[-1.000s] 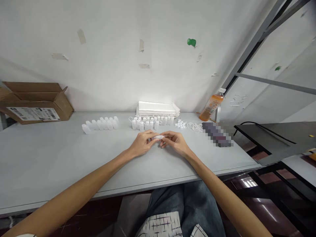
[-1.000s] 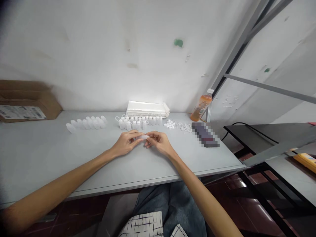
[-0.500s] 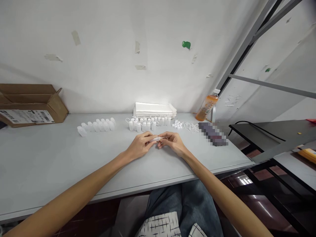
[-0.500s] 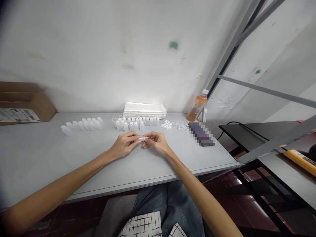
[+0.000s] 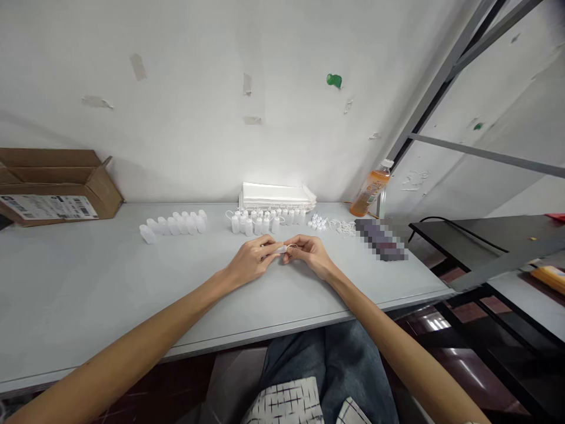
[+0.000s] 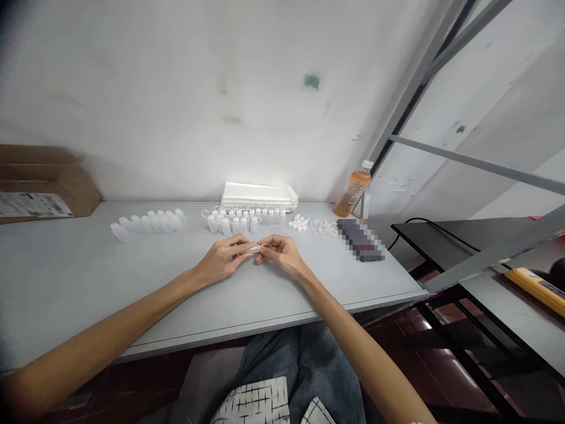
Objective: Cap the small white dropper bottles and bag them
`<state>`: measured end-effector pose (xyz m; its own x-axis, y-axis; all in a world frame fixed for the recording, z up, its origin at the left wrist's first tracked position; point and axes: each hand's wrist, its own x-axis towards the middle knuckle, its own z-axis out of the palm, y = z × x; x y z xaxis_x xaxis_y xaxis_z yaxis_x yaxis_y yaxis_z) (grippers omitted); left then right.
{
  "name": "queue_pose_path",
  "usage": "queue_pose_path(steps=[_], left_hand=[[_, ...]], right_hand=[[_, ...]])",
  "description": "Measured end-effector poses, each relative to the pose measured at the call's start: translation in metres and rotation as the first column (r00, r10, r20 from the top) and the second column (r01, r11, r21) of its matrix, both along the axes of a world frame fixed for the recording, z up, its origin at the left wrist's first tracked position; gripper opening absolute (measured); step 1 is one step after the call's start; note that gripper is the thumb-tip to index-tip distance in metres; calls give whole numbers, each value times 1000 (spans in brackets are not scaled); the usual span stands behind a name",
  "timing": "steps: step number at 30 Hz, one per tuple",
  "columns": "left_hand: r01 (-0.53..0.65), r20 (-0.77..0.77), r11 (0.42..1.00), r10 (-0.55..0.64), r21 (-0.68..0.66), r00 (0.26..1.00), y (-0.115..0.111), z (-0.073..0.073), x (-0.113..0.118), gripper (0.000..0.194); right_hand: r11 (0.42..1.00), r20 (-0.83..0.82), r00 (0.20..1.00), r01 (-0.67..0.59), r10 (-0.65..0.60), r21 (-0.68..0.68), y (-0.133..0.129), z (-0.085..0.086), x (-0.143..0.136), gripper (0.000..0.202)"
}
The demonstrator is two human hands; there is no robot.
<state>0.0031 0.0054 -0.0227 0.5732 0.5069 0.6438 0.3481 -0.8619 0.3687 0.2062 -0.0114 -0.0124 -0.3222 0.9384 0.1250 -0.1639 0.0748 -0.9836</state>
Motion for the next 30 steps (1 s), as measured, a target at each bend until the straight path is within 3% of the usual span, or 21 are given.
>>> queue_pose_path(steps=[3,9,15,30], left_hand=[[-14,-11,1000,14,-24,1000,2,2,-1,26],[-112,-20,958,111,-262,994,3,10,2,25],[-120,-18,934,121,-336,992,2,10,2,26],[-51,6,980,53,-193,999,3,8,-1,22]], right_hand=[[1000,3,1000,-3,3,13,1,-1,-1,32],[987,95,988,111,-123,118,4,-6,-5,32],[979,178,971,130,-157,157,3,-9,-5,30],[992,159,984,61,-78,110,0,-4,-2,31]])
